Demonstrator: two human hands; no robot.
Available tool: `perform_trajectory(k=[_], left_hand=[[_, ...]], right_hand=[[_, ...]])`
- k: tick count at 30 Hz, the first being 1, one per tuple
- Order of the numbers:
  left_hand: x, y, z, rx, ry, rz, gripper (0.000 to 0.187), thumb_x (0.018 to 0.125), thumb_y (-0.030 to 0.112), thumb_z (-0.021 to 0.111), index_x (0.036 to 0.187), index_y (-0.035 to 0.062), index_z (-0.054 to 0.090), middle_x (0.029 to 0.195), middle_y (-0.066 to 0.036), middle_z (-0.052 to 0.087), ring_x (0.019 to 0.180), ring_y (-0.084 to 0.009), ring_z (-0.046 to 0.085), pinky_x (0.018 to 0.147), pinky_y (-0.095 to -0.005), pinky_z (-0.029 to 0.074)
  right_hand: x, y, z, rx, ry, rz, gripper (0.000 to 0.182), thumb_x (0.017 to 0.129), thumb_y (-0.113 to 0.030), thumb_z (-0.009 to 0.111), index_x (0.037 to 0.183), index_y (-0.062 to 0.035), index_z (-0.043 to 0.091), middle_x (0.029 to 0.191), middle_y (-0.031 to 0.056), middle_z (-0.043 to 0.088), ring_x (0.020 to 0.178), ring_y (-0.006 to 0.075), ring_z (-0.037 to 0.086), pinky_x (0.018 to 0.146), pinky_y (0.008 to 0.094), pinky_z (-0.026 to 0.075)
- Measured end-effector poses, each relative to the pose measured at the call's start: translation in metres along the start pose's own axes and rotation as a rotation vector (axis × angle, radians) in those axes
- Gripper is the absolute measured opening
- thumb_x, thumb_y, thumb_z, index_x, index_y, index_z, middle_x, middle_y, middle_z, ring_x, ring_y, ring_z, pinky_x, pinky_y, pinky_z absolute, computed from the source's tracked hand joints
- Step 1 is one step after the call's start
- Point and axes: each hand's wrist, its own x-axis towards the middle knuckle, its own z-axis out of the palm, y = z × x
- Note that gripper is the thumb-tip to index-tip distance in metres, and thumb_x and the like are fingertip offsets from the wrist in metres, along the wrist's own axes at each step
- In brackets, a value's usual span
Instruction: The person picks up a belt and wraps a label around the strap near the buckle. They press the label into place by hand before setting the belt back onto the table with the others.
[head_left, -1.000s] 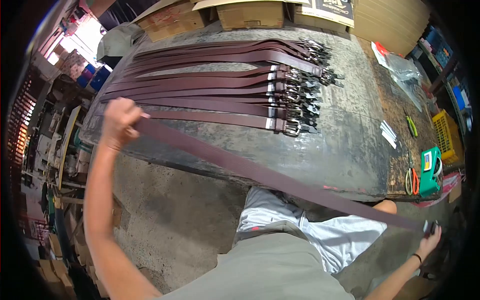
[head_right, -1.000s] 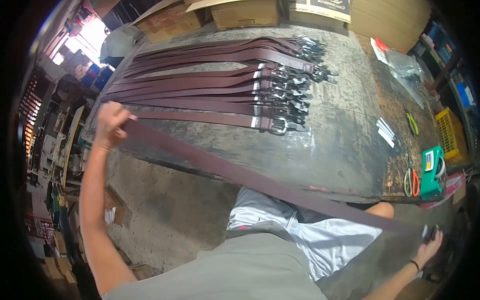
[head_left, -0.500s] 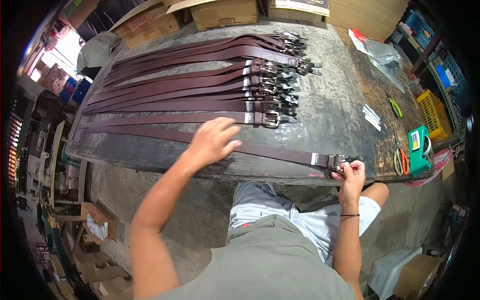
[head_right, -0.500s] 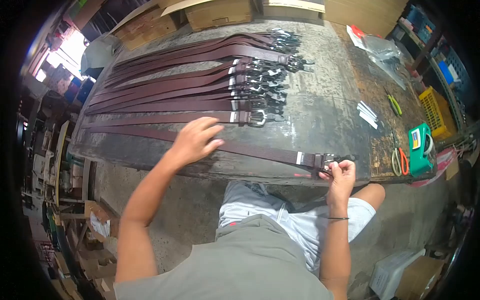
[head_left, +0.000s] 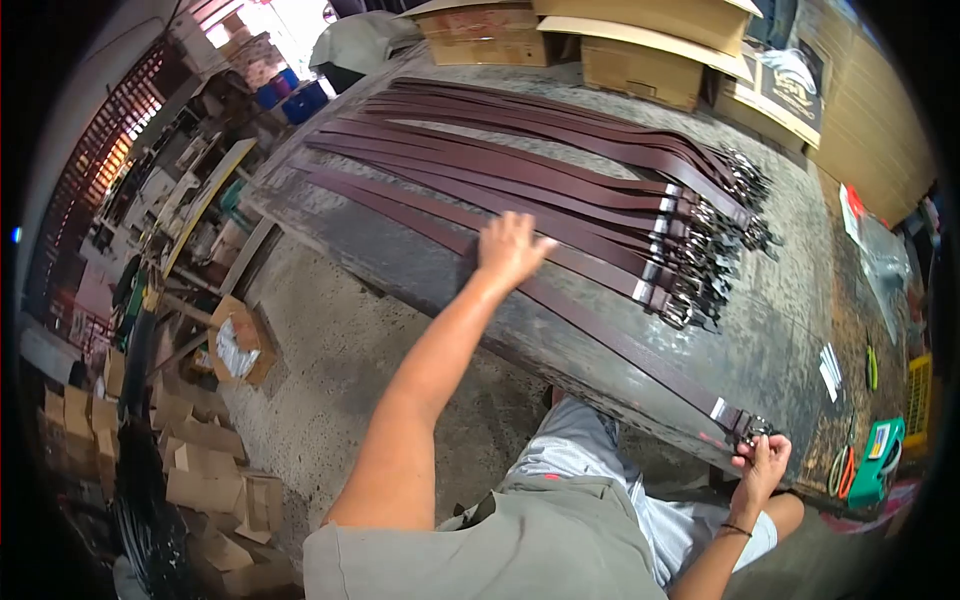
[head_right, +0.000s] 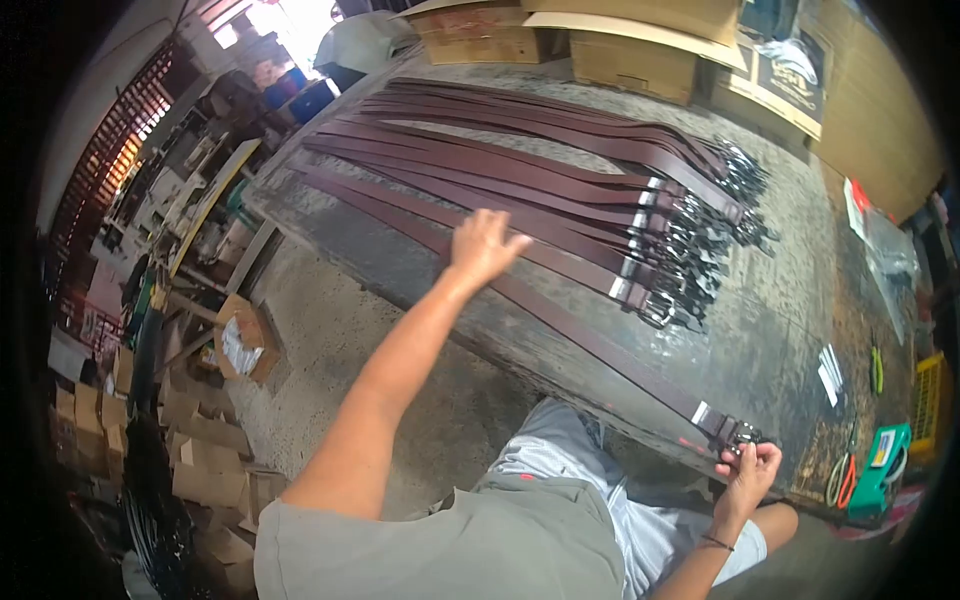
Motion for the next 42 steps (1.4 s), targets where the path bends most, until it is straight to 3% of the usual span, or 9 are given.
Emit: perform_trajectory(k=[4, 9, 12, 14, 18, 24, 29, 35, 42], left_hand=[[0.007, -0.092, -0.014, 0.174, -0.248, -0.323, 0.073, 0.085, 0.063, 0.052, 0.129, 0.0043, 0.051, 0.13, -0.016, 0.052, 0.127, -0.0345, 0.042, 0.1, -0.0528, 0.034], [0.001, -0.12, -0.023, 0.226, -0.183, -0.308, 0.073, 0.086, 0.06, 0.054, 0.132, 0.0038, 0.05, 0.133, -0.016, 0.051, 0.13, -0.0336, 0.04, 0.104, -0.0548, 0.032], [-0.009, -0.054, -0.022, -0.072, -0.108, 0.067, 0.058, 0.084, 0.044, 0.064, 0.123, 0.0022, 0.059, 0.125, -0.018, 0.058, 0.121, -0.0352, 0.05, 0.103, -0.048, 0.037], [-0.037, 0.019, -0.005, -0.391, 0.018, 0.325, 0.046, 0.081, 0.033, 0.071, 0.114, 0.0015, 0.064, 0.12, -0.018, 0.062, 0.115, -0.0361, 0.055, 0.1, -0.0435, 0.042], [-0.08, 0.156, -0.021, -0.782, -0.21, 0.711, 0.046, 0.08, 0.029, 0.074, 0.116, 0.0028, 0.063, 0.12, -0.017, 0.061, 0.115, -0.0354, 0.054, 0.1, -0.0428, 0.042], [-0.099, 0.247, -0.026, -0.717, -0.522, 0.82, 0.054, 0.077, 0.035, 0.075, 0.119, 0.005, 0.059, 0.104, -0.013, 0.061, 0.108, -0.0311, 0.054, 0.09, -0.0397, 0.043], [-0.102, 0.254, -0.027, -0.797, -0.556, 0.76, 0.046, 0.074, 0.039, 0.077, 0.099, 0.0032, 0.063, 0.093, -0.012, 0.062, 0.087, -0.034, 0.062, 0.074, -0.0422, 0.05], [-0.123, 0.293, -0.055, -0.847, -0.672, 0.855, 0.049, 0.074, 0.043, 0.078, 0.096, 0.002, 0.063, 0.084, -0.015, 0.064, 0.077, -0.0348, 0.063, 0.069, -0.0409, 0.05], [-0.148, 0.337, -0.067, -0.875, -0.934, 0.917, 0.045, 0.082, 0.04, 0.072, 0.104, 0.0025, 0.064, 0.092, -0.017, 0.068, 0.078, -0.031, 0.064, 0.071, -0.0382, 0.05]], right_hand=[[0.002, -0.001, 0.001, -0.007, -0.012, -0.007, 0.014, 0.097, -0.016, 0.056, 0.101, -0.01, 0.043, 0.087, 0.0033, 0.054, 0.064, 0.0098, 0.061, 0.044, 0.0192, 0.05], [0.007, 0.0, 0.001, -0.068, -0.002, 0.016, 0.015, 0.096, -0.018, 0.058, 0.1, -0.0134, 0.044, 0.084, 0.0001, 0.055, 0.059, 0.0078, 0.058, 0.041, 0.0184, 0.045], [-0.005, -0.019, 0.01, -0.1, 0.053, 0.057, 0.015, 0.093, -0.012, 0.059, 0.103, -0.0102, 0.048, 0.084, 0.001, 0.055, 0.058, 0.0083, 0.057, 0.043, 0.0188, 0.044], [-0.007, -0.02, 0.008, -0.046, 0.1, 0.049, 0.021, 0.09, -0.009, 0.061, 0.105, -0.0081, 0.047, 0.09, 0.0069, 0.057, 0.063, 0.0149, 0.064, 0.049, 0.0239, 0.054], [-0.015, -0.02, 0.016, 0.209, 0.024, -0.031, 0.02, 0.092, -0.006, 0.06, 0.103, -0.0097, 0.044, 0.087, 0.0079, 0.058, 0.064, 0.0173, 0.064, 0.054, 0.0287, 0.056], [-0.024, -0.019, 0.007, 0.302, 0.019, -0.054, 0.02, 0.094, -0.008, 0.059, 0.105, -0.0119, 0.042, 0.088, 0.008, 0.061, 0.065, 0.0175, 0.065, 0.056, 0.0295, 0.057], [-0.038, -0.023, -0.016, 0.358, 0.066, -0.114, 0.02, 0.095, -0.008, 0.058, 0.106, -0.0123, 0.041, 0.088, 0.0082, 0.061, 0.064, 0.0168, 0.064, 0.056, 0.0296, 0.056], [-0.083, -0.048, -0.063, 0.272, 0.212, -0.215, 0.018, 0.093, -0.006, 0.059, 0.103, -0.0099, 0.044, 0.087, 0.0077, 0.061, 0.067, 0.0136, 0.061, 0.058, 0.0278, 0.056], [-0.132, -0.041, -0.106, 0.278, 0.338, -0.183, 0.019, 0.093, -0.006, 0.059, 0.104, -0.0076, 0.044, 0.088, 0.0084, 0.059, 0.071, 0.0128, 0.062, 0.058, 0.0278, 0.057]])
